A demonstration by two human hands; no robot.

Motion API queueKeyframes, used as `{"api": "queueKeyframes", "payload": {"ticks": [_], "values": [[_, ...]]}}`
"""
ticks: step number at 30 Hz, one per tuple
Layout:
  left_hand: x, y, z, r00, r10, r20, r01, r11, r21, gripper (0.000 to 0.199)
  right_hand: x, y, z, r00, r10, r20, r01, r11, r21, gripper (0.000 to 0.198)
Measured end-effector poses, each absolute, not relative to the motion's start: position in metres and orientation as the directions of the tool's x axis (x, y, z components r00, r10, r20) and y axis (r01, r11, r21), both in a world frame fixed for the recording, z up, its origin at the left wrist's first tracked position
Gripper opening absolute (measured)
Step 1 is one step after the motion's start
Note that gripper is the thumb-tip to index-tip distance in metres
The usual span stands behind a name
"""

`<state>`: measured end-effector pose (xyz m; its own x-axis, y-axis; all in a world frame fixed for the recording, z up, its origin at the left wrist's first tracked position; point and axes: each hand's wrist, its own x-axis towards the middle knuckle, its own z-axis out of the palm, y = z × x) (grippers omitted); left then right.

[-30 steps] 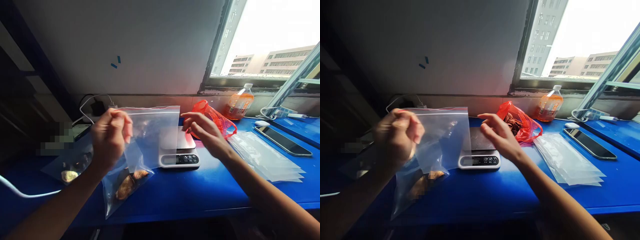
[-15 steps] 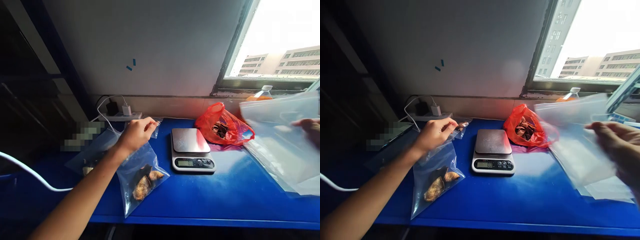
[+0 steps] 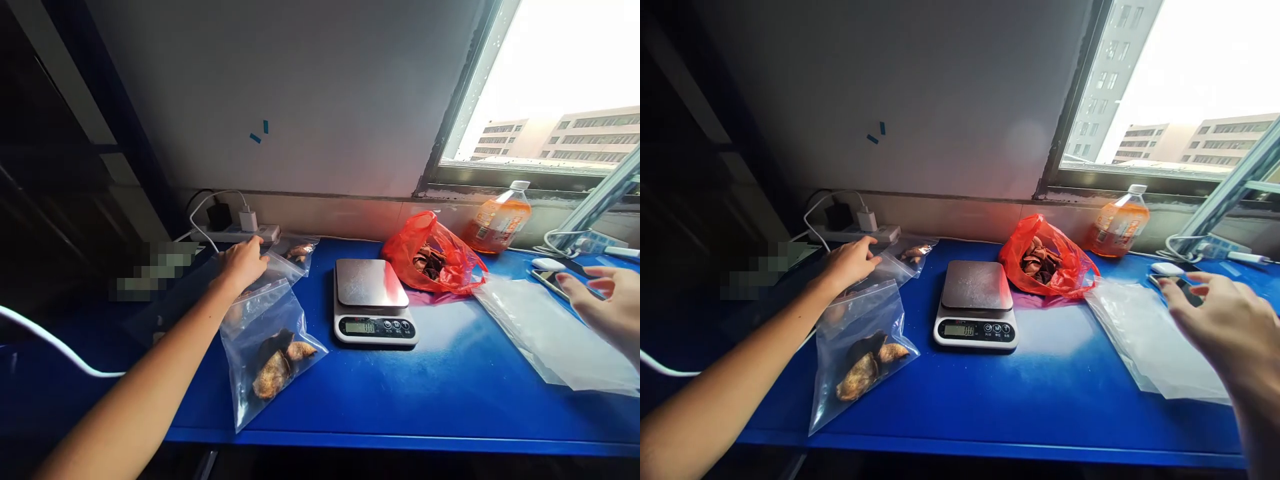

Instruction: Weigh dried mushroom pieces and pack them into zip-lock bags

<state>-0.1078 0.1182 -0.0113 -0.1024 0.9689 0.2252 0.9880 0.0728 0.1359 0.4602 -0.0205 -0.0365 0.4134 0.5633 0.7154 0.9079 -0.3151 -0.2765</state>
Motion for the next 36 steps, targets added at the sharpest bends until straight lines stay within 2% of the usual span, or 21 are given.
{"api": "queueKeyframes", "payload": {"ticks": [2, 5, 9, 13, 16, 17, 19, 21, 25, 30, 36], "values": [[-0.111, 0.122, -0.016, -0.076, 0.968, 0.240, 0.986, 0.037, 0.160, 0.043, 0.416, -0.021, -0.019, 0.340, 0.634, 0.695, 0.941, -0.223, -0.256, 0.034], [-0.117, 0.127, -0.023, -0.075, 0.959, 0.273, 0.981, 0.023, 0.191, 0.034, 0.343, -0.014, 0.006, 0.195, 0.694, 0.693, 0.953, 0.034, -0.302, 0.030], [-0.123, 0.131, -0.025, -0.067, 0.947, 0.314, 0.965, -0.018, 0.261, 0.012, 0.263, 0.008, 0.017, -0.087, 0.685, 0.723, 0.870, 0.406, -0.280, 0.022], [-0.114, 0.124, -0.011, -0.019, 0.884, 0.468, 0.935, -0.150, 0.321, 0.009, 0.211, 0.020, 0.000, -0.278, 0.661, 0.697, 0.725, 0.621, -0.299, 0.019], [-0.096, 0.106, 0.001, 0.050, 0.788, 0.613, 0.881, -0.324, 0.345, 0.013, 0.191, 0.015, -0.018, -0.314, 0.669, 0.674, 0.626, 0.679, -0.383, 0.017], [-0.089, 0.099, 0.003, 0.100, 0.713, 0.694, 0.812, -0.462, 0.357, 0.013, 0.188, 0.012, -0.023, -0.308, 0.674, 0.672, 0.600, 0.685, -0.412, 0.017], [-0.076, 0.083, 0.004, 0.168, 0.575, 0.801, 0.692, -0.648, 0.320, 0.013, 0.184, 0.006, -0.031, -0.277, 0.666, 0.693, 0.569, 0.695, -0.441, 0.018], [-0.065, 0.070, 0.001, 0.232, 0.477, 0.848, 0.583, -0.766, 0.272, 0.010, 0.181, 0.002, -0.035, -0.243, 0.631, 0.736, 0.557, 0.713, -0.427, 0.020], [-0.050, 0.055, -0.009, 0.311, 0.390, 0.867, 0.444, -0.866, 0.230, 0.008, 0.176, -0.001, -0.035, -0.227, 0.566, 0.793, 0.558, 0.743, -0.370, 0.017], [-0.037, 0.048, -0.013, 0.376, 0.243, 0.894, 0.344, -0.933, 0.108, 0.005, 0.174, -0.001, -0.032, -0.290, 0.496, 0.818, 0.542, 0.790, -0.287, 0.010], [-0.033, 0.044, -0.012, 0.398, 0.205, 0.894, 0.330, -0.941, 0.069, 0.006, 0.171, -0.007, -0.031, -0.301, 0.524, 0.797, 0.495, 0.800, -0.339, 0.004]]}}
